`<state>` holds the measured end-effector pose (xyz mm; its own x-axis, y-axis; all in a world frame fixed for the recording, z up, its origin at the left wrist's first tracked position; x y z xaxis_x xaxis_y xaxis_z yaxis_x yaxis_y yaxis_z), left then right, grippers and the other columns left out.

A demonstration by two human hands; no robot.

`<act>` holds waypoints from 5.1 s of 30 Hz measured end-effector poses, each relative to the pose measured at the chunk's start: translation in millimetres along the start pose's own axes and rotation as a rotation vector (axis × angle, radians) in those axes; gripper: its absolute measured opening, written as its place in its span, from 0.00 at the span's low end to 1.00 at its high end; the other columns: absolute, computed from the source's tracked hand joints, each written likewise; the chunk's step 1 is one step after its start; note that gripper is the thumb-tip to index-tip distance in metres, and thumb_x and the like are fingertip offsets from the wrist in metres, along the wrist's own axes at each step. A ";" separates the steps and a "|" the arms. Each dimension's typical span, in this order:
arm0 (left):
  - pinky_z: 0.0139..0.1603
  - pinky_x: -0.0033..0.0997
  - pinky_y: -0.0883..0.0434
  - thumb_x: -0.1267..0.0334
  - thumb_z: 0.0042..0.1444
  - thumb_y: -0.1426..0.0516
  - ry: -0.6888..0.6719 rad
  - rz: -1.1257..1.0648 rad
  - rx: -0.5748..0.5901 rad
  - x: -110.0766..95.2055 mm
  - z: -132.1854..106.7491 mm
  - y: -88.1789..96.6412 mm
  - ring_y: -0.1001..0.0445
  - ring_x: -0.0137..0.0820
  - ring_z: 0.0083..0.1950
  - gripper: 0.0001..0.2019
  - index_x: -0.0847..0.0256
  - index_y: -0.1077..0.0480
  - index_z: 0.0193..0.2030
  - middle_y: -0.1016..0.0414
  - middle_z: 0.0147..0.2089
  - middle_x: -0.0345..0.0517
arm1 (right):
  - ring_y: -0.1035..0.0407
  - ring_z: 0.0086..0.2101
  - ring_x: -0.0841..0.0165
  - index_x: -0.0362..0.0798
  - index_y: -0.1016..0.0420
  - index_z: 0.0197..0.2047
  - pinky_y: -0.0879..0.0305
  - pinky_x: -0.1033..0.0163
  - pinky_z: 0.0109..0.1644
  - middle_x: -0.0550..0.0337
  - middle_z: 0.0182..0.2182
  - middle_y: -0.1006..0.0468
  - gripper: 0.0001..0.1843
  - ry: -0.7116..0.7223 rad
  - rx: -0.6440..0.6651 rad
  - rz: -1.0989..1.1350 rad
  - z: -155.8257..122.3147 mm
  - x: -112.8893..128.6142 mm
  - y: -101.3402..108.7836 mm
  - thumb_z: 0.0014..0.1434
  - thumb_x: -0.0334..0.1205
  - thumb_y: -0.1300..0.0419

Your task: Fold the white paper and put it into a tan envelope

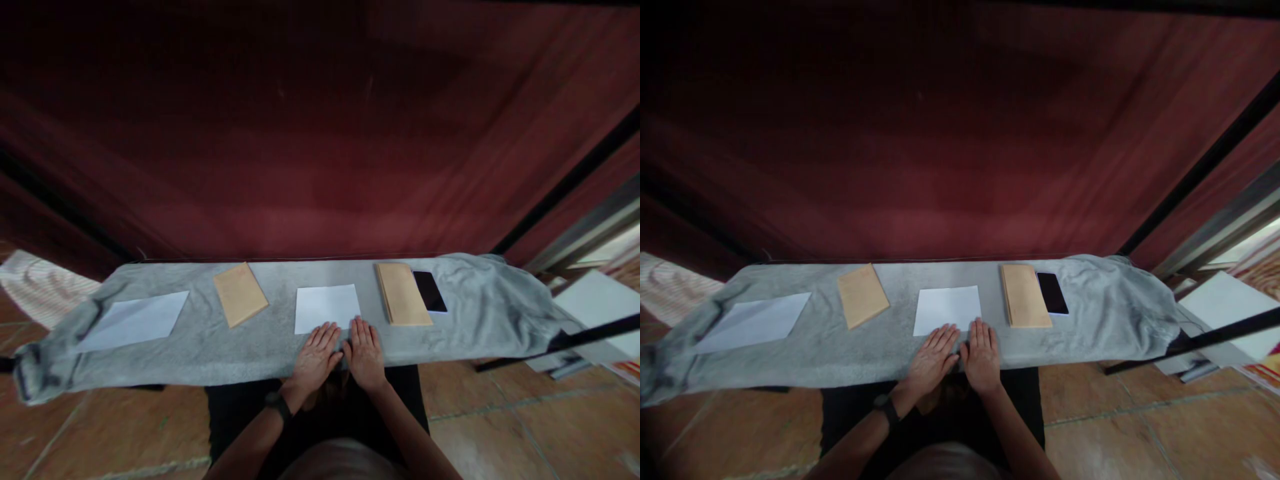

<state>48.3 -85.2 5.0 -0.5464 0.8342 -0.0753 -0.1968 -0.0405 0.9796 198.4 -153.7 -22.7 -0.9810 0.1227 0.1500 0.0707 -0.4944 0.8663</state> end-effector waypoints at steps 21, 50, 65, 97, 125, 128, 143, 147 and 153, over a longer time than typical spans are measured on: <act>0.74 0.52 0.44 0.49 0.71 0.58 0.226 -0.048 -0.041 71.1 16.5 -0.4 0.48 0.42 0.76 0.30 0.63 0.45 0.73 0.44 0.74 0.57 | 0.42 0.66 0.64 0.49 0.35 0.68 0.46 0.50 0.70 0.54 0.67 0.35 0.23 0.286 0.281 0.269 110.5 15.2 -42.7 0.74 0.41 0.54; 0.75 0.50 0.48 0.54 0.71 0.60 0.334 -0.126 -0.071 67.9 81.5 -20.1 0.48 0.41 0.76 0.29 0.66 0.46 0.73 0.43 0.74 0.55 | 0.45 0.67 0.57 0.41 0.43 0.72 0.57 0.49 0.72 0.50 0.71 0.43 0.28 0.096 0.198 0.027 127.2 -13.9 -62.4 0.74 0.44 0.57; 0.73 0.53 0.46 0.53 0.70 0.54 0.415 0.022 -0.084 80.9 61.2 -6.1 0.47 0.49 0.75 0.29 0.65 0.44 0.73 0.47 0.75 0.62 | 0.45 0.67 0.56 0.41 0.44 0.72 0.52 0.46 0.71 0.46 0.70 0.42 0.28 0.021 0.181 0.060 123.8 -0.1 -58.9 0.73 0.42 0.55; 0.75 0.51 0.52 0.41 0.67 0.53 0.429 0.035 0.002 80.5 62.1 -2.4 0.53 0.49 0.77 0.36 0.60 0.47 0.75 0.53 0.77 0.59 | 0.48 0.69 0.53 0.35 0.47 0.73 0.50 0.46 0.70 0.39 0.70 0.43 0.31 -0.209 0.159 -0.034 54.6 -27.4 -14.3 0.74 0.44 0.56; 0.76 0.46 0.49 0.53 0.72 0.59 0.046 -0.072 -0.004 48.8 29.0 -4.6 0.51 0.36 0.77 0.29 0.65 0.49 0.75 0.46 0.76 0.53 | 0.37 0.63 0.57 0.53 0.29 0.64 0.52 0.44 0.72 0.54 0.65 0.32 0.20 0.165 0.227 0.221 33.7 19.6 12.7 0.70 0.42 0.44; 0.75 0.48 0.49 0.55 0.72 0.60 0.094 -0.064 -0.005 60.2 42.1 -8.8 0.51 0.38 0.77 0.29 0.66 0.49 0.75 0.47 0.75 0.54 | 0.37 0.64 0.58 0.54 0.30 0.64 0.52 0.44 0.72 0.56 0.66 0.33 0.21 0.168 0.237 0.227 35.0 19.5 15.7 0.69 0.41 0.44; 0.76 0.48 0.52 0.51 0.71 0.59 0.243 -0.028 0.014 91.6 92.4 -13.5 0.52 0.39 0.77 0.29 0.62 0.45 0.74 0.46 0.75 0.51 | 0.38 0.64 0.58 0.55 0.30 0.65 0.50 0.44 0.72 0.55 0.65 0.32 0.22 0.156 0.254 0.235 36.7 18.6 19.8 0.70 0.41 0.45; 0.76 0.49 0.53 0.53 0.72 0.58 0.075 -0.057 0.007 79.7 65.6 -5.3 0.52 0.36 0.77 0.26 0.53 0.45 0.73 0.45 0.76 0.43 | 0.37 0.64 0.59 0.55 0.30 0.64 0.51 0.45 0.72 0.56 0.65 0.32 0.22 0.149 0.239 0.231 36.3 20.1 16.6 0.69 0.41 0.44; 0.76 0.45 0.51 0.53 0.72 0.56 -0.124 -0.118 0.020 63.4 17.8 4.8 0.52 0.33 0.77 0.26 0.52 0.48 0.74 0.45 0.75 0.41 | 0.37 0.64 0.58 0.54 0.29 0.64 0.51 0.44 0.72 0.55 0.65 0.31 0.21 0.156 0.225 0.247 34.0 19.5 15.4 0.69 0.41 0.44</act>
<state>27.2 -22.7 8.3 -0.4158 0.8939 -0.1675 -0.2367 0.0715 0.9690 186.5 -129.6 9.7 -0.9439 -0.1184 0.3082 0.3297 -0.2891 0.8987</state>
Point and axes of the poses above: each hand's wrist, its own z-axis towards the middle knuckle, its own y-axis out of the back of the hand, x = y × z, the point moved 2 cm from there along z, towards the middle knuckle
